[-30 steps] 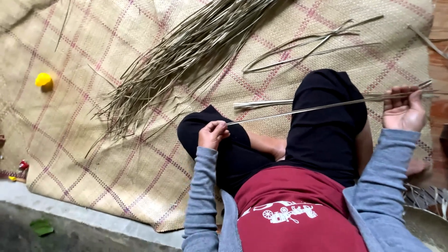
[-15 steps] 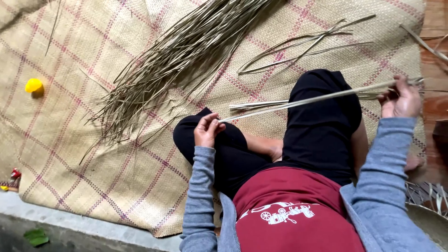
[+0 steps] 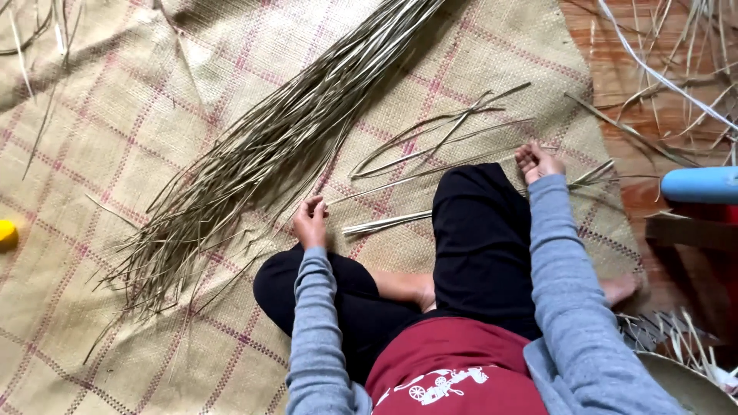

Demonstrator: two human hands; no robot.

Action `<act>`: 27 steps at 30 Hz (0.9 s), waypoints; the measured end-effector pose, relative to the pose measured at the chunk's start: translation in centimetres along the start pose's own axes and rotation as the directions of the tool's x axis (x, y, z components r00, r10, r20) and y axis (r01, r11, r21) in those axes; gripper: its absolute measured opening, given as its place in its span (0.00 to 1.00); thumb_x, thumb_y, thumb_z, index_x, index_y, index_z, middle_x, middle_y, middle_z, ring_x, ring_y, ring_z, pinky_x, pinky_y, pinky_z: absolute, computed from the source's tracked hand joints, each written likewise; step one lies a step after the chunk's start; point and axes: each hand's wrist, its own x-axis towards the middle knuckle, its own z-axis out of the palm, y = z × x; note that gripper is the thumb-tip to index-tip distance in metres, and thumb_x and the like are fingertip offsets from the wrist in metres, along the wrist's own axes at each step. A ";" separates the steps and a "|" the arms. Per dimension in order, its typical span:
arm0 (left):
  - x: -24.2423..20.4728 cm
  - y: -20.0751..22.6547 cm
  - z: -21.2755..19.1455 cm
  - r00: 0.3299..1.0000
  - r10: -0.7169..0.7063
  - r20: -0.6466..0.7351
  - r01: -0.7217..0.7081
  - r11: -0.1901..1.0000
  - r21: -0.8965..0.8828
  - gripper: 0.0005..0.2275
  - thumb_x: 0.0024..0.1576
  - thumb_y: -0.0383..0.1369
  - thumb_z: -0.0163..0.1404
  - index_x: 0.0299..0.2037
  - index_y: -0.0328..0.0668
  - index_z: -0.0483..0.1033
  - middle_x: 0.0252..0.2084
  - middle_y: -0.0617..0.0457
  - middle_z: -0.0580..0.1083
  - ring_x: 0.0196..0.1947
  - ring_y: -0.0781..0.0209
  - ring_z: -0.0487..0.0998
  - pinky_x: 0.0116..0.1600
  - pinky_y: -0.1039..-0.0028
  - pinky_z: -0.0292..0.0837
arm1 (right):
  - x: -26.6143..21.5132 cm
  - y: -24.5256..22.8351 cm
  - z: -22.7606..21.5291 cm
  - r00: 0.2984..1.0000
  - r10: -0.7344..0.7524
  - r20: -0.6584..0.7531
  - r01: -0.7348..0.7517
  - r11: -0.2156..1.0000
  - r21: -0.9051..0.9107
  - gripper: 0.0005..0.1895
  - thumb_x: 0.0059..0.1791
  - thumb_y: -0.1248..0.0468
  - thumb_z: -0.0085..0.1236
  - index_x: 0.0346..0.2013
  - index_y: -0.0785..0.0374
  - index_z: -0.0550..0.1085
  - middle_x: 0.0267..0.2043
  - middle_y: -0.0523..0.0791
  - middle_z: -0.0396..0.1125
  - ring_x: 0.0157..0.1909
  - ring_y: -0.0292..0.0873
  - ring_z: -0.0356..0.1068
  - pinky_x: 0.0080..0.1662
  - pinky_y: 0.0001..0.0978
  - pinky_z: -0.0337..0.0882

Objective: Organizing individual dried straws into a neat bundle on a woven mat.

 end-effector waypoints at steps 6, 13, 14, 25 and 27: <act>0.0 -1.3 0.9 0.998 -0.039 0.048 0.017 0.918 0.396 0.07 0.58 0.29 0.59 0.41 0.59 0.82 0.34 0.60 0.82 0.37 0.61 0.84 0.48 0.69 0.78 | 1.1 0.9 -3.0 0.993 0.074 -0.090 -0.078 0.996 -0.039 0.07 0.55 0.61 0.61 0.42 0.61 0.75 0.40 0.45 0.77 0.45 0.44 0.83 0.52 0.35 0.88; -2.7 4.7 1.3 0.989 -0.139 0.056 0.097 0.882 0.462 0.06 0.56 0.24 0.56 0.38 0.47 0.81 0.35 0.59 0.80 0.34 0.66 0.79 0.46 0.72 0.77 | -8.1 -2.8 3.0 0.954 -0.061 -0.295 0.035 0.995 -0.092 0.05 0.54 0.70 0.58 0.43 0.69 0.74 0.35 0.48 0.76 0.33 0.42 0.82 0.37 0.28 0.89; -2.7 4.6 1.3 0.989 -0.139 0.053 0.099 0.882 0.461 0.06 0.56 0.24 0.56 0.38 0.47 0.81 0.35 0.59 0.80 0.34 0.66 0.79 0.46 0.72 0.77 | -8.2 -3.1 3.0 0.954 -0.060 -0.292 0.034 0.995 -0.094 0.05 0.54 0.70 0.58 0.43 0.69 0.74 0.35 0.48 0.76 0.33 0.42 0.82 0.37 0.28 0.89; -3.9 3.4 1.2 0.976 -0.121 0.179 -0.019 0.778 0.628 0.03 0.52 0.28 0.59 0.34 0.47 0.81 0.31 0.58 0.80 0.32 0.59 0.80 0.44 0.67 0.75 | -9.0 -4.1 0.2 0.937 -0.129 -0.326 0.033 0.959 -0.283 0.07 0.53 0.72 0.62 0.34 0.67 0.70 0.25 0.45 0.75 0.22 0.35 0.78 0.24 0.21 0.84; -4.1 3.8 1.3 0.973 -0.145 0.180 -0.008 0.757 0.653 0.02 0.53 0.29 0.58 0.35 0.49 0.82 0.32 0.59 0.80 0.33 0.59 0.80 0.45 0.67 0.75 | -9.2 -4.0 -0.4 0.942 -0.143 -0.305 0.052 0.956 -0.287 0.07 0.53 0.72 0.61 0.34 0.67 0.70 0.26 0.45 0.74 0.22 0.36 0.77 0.25 0.21 0.84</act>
